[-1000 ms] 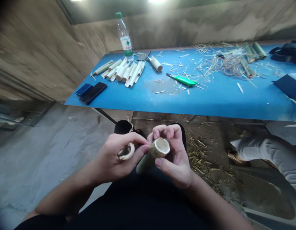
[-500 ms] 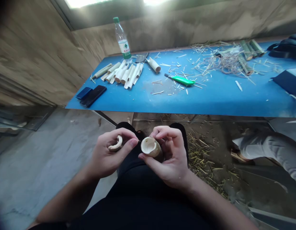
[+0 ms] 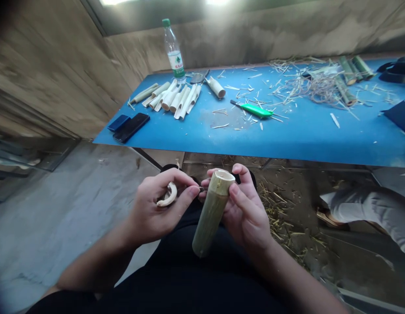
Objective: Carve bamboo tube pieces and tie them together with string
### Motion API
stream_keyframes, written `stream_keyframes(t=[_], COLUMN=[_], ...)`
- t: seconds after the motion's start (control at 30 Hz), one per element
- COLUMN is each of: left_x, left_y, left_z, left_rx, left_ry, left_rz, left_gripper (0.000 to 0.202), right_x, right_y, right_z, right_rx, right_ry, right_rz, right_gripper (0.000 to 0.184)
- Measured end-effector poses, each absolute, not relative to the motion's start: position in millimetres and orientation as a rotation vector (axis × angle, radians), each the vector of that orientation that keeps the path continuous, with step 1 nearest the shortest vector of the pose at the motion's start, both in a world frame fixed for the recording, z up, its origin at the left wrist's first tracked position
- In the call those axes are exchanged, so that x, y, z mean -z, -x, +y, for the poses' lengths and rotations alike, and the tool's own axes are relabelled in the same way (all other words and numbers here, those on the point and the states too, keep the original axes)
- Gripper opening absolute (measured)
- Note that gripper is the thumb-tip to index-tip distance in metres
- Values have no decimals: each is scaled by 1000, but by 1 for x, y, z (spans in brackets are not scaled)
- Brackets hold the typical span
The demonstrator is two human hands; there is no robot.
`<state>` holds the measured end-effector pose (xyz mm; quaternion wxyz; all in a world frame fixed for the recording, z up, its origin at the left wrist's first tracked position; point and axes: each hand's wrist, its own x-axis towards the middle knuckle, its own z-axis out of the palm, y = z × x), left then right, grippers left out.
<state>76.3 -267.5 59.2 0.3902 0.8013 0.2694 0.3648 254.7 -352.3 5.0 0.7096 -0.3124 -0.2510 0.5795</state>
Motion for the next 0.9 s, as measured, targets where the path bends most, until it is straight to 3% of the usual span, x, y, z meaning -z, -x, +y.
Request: stream_keyframes(t=[0.9], left_x=[-52], left_y=[-91], left_z=[-271], left_rx=[-1087], left_ry=[-2206], left_rz=[601], left_gripper=[7], right_x=[-7], right_y=[-253], right_z=[-355], right_rx=[-1299], right_ry=[710], right_rz=[-499], right_gripper=[37])
